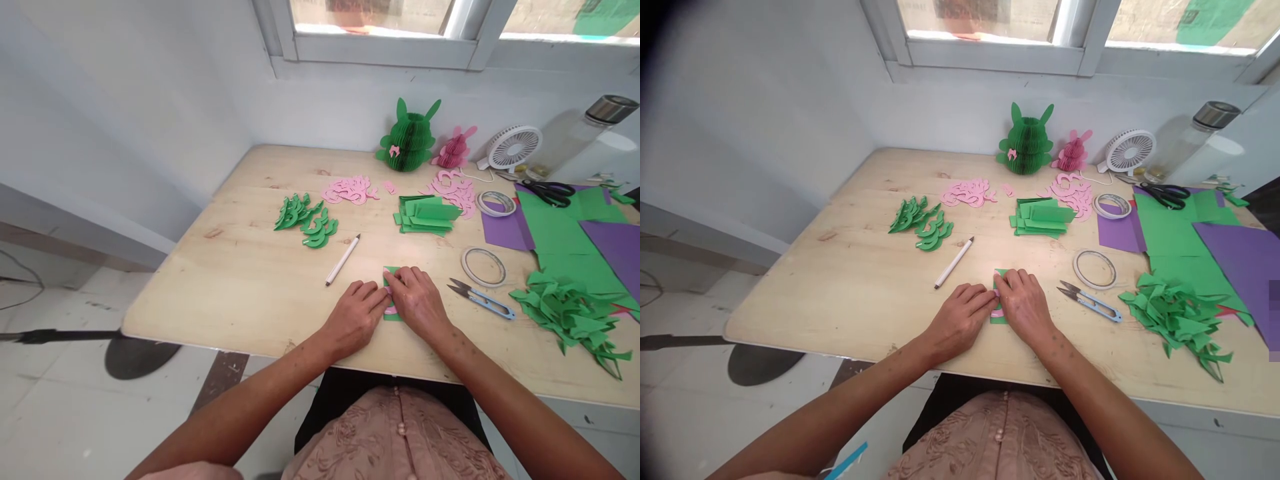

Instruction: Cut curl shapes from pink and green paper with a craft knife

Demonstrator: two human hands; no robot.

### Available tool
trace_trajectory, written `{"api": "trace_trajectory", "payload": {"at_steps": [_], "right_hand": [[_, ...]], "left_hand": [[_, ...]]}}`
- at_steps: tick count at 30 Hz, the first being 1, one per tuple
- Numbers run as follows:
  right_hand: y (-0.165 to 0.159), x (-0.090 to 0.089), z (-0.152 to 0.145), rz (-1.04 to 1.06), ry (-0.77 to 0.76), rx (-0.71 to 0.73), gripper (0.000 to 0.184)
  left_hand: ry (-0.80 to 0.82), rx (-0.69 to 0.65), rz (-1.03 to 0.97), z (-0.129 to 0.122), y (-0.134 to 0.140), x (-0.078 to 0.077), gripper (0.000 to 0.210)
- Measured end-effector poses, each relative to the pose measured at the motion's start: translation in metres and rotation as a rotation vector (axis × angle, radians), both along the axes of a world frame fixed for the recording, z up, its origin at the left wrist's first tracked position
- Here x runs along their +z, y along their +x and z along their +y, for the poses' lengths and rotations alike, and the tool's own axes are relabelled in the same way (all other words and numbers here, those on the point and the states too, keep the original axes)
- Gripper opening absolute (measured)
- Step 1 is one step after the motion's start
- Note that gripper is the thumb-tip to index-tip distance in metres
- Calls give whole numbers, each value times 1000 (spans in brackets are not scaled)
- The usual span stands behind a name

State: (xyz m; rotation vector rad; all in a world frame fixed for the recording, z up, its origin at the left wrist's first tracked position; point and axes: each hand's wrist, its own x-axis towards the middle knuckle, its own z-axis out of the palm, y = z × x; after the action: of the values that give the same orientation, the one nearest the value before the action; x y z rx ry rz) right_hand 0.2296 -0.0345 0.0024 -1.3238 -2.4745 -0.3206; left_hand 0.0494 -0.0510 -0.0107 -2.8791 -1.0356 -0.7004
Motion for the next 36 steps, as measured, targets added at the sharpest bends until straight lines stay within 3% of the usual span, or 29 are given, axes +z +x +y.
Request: {"api": "trace_trajectory", "payload": {"at_steps": [7,14,19,23,30,36], "right_hand": [[1,1,2,1,8,12,22],[5,-1,5,26,-66,36,24],[5,-1,4,9,-56,28,24],[4,-1,4,-2,-58,24,25],[3,3,4,-23,-83,2,22],[3,4,5,-39,-118,7,23]], "left_hand": [[-24,-7,-89,1,-1,0,25],[-263,18,-341,4,-6,4,37],[-335,13,-493,6,-11,4,34],[-287,16,-418,5,-12,5,33],[11,-60,-128,4,-11,5,22],[63,-63,-2,4,-11,4,24]]}}
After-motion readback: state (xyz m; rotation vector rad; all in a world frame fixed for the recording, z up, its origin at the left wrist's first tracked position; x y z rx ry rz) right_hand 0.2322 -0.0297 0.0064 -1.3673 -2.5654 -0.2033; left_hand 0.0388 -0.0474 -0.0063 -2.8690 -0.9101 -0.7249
